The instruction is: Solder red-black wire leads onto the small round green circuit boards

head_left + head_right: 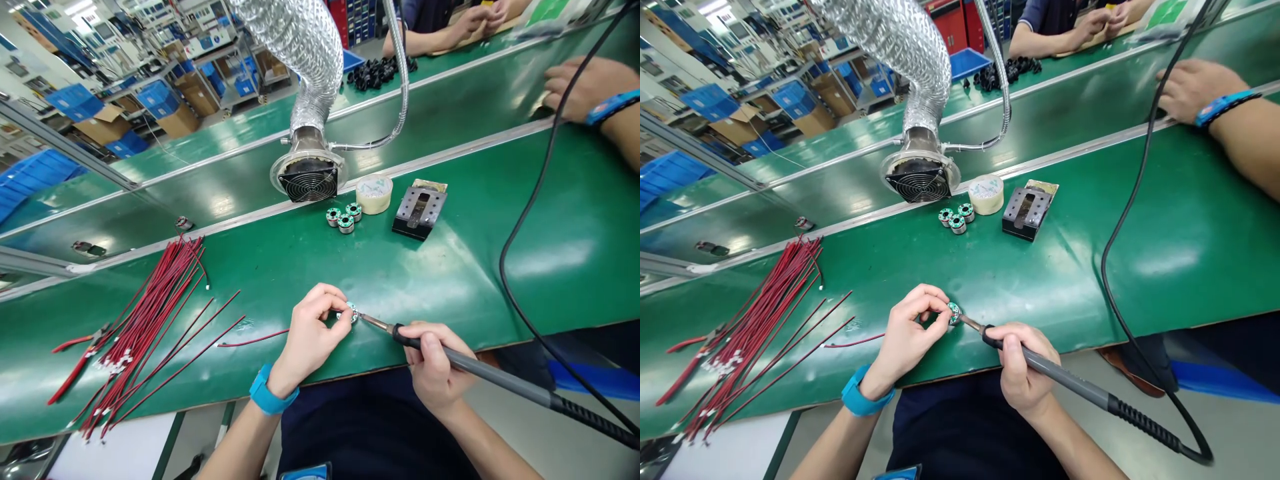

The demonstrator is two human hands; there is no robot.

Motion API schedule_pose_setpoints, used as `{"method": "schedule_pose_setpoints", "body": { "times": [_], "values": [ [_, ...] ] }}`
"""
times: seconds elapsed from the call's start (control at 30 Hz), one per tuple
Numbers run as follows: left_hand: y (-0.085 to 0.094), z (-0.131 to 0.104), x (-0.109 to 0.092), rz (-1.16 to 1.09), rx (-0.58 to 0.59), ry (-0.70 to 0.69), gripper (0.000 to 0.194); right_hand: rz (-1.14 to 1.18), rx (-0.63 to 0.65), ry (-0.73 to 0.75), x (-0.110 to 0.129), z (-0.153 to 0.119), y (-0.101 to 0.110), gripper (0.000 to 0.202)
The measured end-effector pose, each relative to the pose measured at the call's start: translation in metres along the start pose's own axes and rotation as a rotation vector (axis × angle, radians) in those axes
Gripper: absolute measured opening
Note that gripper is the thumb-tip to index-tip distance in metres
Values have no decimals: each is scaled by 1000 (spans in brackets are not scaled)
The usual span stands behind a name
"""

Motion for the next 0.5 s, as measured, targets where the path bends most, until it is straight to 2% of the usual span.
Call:
{"method": "schedule_pose_setpoints", "body": {
  "times": [0.13,0.37,0.5],
  "values": [
    [0,-1,0,12,-10,-11,13,58,-44,-57,-6,1,0,32],
    [-1,-2,-3,34,-28,-45,13,84,-66,-50,-1,2,1,31],
    [-1,-2,-4,33,-35,-63,14,193,-115,-142,-1,4,3,29]
  ]
}}
Point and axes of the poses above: each hand's wrist, its own z-axis towards the middle knuckle, its own y-axis out of the back of the hand, x = y × z, the point moved 8 cm from there along z, towards the middle knuckle, and after that the axes turned 9 degrees about -x, right-handed, at the moved point
